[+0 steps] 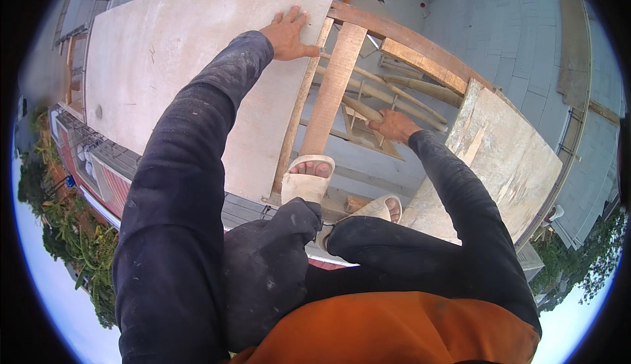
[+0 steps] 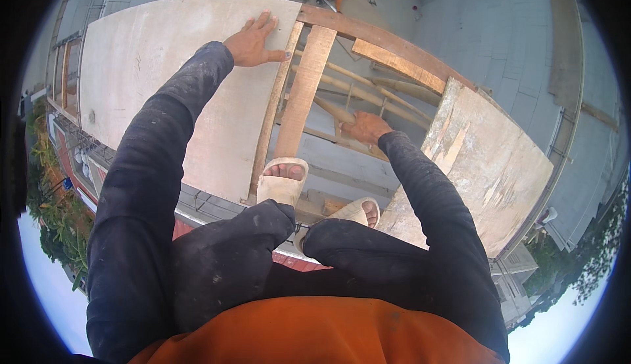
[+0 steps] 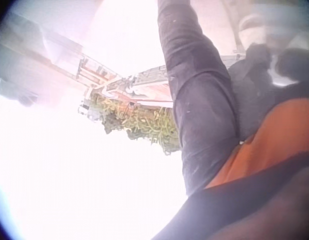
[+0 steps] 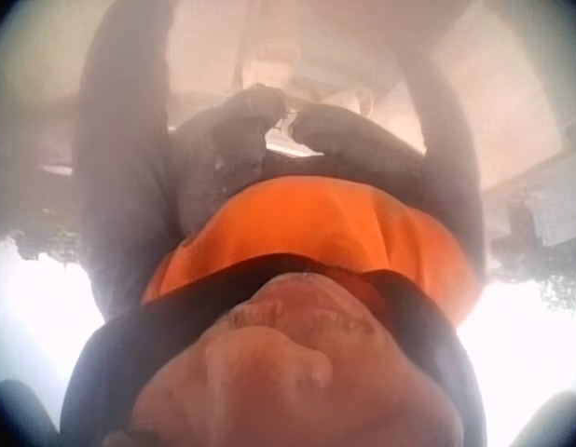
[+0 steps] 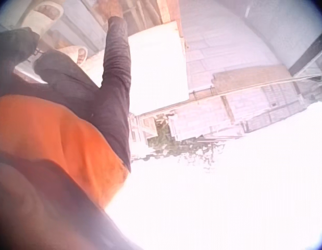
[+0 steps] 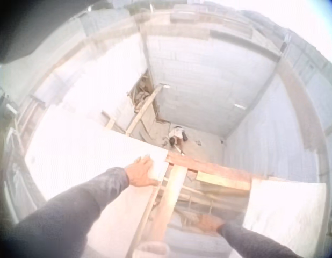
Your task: The person installs wooden supports on a concrete structure. They position plywood sheets and wooden slats over a beam and nail them into place using a hatchet.
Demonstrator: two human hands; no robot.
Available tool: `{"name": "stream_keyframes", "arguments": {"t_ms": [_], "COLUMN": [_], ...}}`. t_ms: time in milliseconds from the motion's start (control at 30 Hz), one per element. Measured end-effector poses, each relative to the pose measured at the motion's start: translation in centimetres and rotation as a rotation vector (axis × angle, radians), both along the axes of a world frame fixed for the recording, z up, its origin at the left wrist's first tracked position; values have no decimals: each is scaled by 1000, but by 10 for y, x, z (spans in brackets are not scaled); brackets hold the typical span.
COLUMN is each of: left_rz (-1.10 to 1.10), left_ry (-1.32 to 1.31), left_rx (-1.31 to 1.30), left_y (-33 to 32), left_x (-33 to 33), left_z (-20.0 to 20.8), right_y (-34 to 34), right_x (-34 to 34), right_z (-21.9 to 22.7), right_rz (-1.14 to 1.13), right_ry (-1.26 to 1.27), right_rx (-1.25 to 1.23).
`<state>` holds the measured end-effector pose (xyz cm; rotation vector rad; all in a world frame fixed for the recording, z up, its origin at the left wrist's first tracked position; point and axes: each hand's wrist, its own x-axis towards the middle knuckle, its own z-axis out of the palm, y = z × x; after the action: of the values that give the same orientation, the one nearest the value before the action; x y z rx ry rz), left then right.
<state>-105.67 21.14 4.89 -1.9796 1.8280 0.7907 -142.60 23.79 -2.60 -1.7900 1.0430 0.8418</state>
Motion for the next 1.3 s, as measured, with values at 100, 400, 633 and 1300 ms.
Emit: {"name": "stream_keyframes", "arguments": {"t_ms": [100,400,633,1300], "left_rz": [253,1089,1525,34], "left_ry": [281,102,-82,85], "left_rx": [-162,-649,-310,-114], "left_y": [30,320,457,278], "left_x": [30,32,-17,29], "left_z": [0,-6,-27,1], "right_y": [-24,-61,-61,34], "right_x": [-11,-32,-8,-50], "right_z": [62,193,192,33], "right_rz": [64,-71,114,187], "right_ry": [102,240,116,81], "right_rx": [50,-37,-218,112]}}
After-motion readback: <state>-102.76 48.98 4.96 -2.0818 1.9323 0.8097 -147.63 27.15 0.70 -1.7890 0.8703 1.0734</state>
